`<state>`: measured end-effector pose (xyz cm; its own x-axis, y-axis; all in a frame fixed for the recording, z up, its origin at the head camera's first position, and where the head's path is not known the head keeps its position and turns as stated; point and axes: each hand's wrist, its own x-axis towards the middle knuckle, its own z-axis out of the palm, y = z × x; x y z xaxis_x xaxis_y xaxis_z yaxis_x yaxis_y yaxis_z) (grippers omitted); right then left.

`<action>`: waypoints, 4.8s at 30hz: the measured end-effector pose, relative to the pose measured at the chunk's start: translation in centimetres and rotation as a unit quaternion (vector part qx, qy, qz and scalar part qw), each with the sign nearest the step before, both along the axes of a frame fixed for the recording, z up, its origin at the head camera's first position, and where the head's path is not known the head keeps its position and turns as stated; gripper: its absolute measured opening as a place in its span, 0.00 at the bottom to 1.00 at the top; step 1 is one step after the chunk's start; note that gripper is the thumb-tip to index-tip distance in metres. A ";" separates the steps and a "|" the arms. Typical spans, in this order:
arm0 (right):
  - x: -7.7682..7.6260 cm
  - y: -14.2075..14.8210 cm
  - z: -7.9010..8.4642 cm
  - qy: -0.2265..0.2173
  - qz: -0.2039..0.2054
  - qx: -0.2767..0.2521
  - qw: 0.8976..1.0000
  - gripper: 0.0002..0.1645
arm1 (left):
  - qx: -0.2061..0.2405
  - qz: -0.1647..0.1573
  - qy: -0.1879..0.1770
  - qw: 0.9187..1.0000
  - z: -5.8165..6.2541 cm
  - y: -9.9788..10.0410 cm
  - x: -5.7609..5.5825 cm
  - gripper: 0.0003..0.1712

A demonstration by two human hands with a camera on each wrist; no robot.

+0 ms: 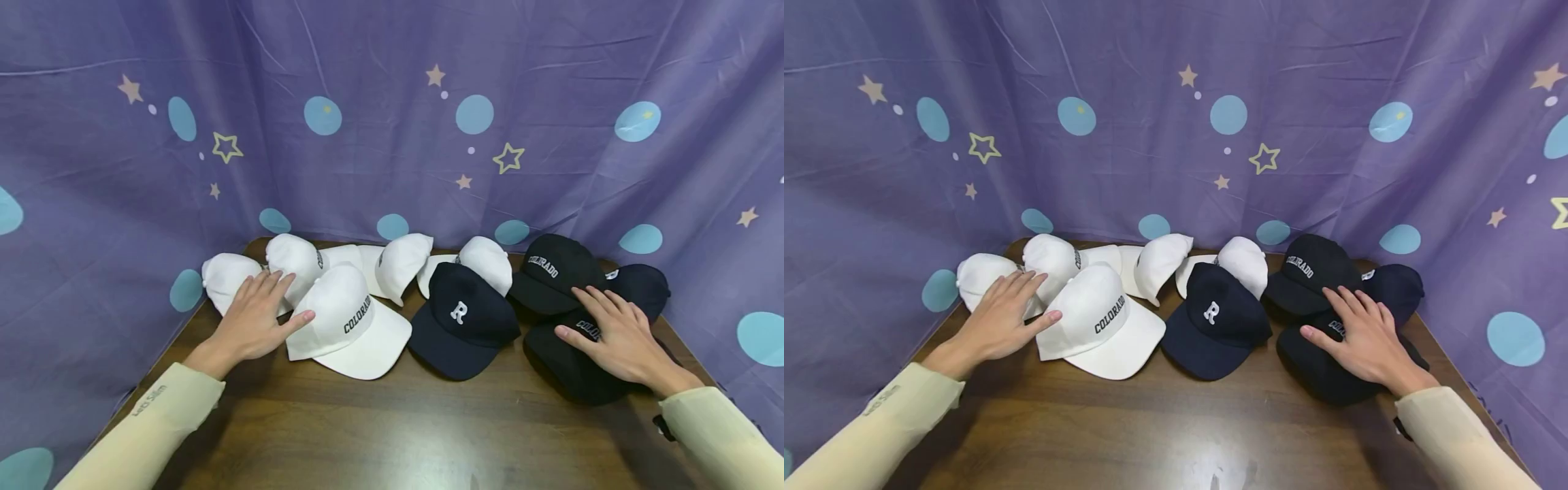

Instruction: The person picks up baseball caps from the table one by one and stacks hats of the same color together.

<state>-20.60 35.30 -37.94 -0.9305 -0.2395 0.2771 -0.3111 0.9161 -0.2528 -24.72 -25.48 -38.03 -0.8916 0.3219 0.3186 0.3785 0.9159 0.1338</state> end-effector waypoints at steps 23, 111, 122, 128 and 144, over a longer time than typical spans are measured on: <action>0.7 -2.1 0.2 0.003 0.023 -0.024 0.999 0.51 | 0.062 -0.016 -0.013 0.998 -0.3 3.3 -1.2 0.52; 1.6 -3.7 0.4 0.010 0.038 -0.038 0.999 0.47 | 0.330 0.001 -0.187 0.925 1.6 4.7 -3.1 0.17; 1.6 -3.7 0.4 0.011 0.039 -0.042 0.998 0.47 | 0.384 -0.041 -0.273 0.881 2.4 4.2 -2.9 0.20; 1.6 -3.8 0.4 0.010 0.040 -0.042 0.998 0.47 | 0.405 -0.068 -0.328 0.851 3.2 4.0 -2.4 0.20; 1.8 -4.1 0.6 0.006 0.039 -0.045 0.998 0.46 | 0.346 -0.067 -0.340 0.872 2.1 3.6 -2.6 0.17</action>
<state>-18.84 31.17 -37.36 -0.9064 -0.2849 0.3120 -0.3844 0.8626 -0.3290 -27.33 -21.86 -35.95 -0.9190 0.3787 -0.1099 0.0931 0.4793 0.8727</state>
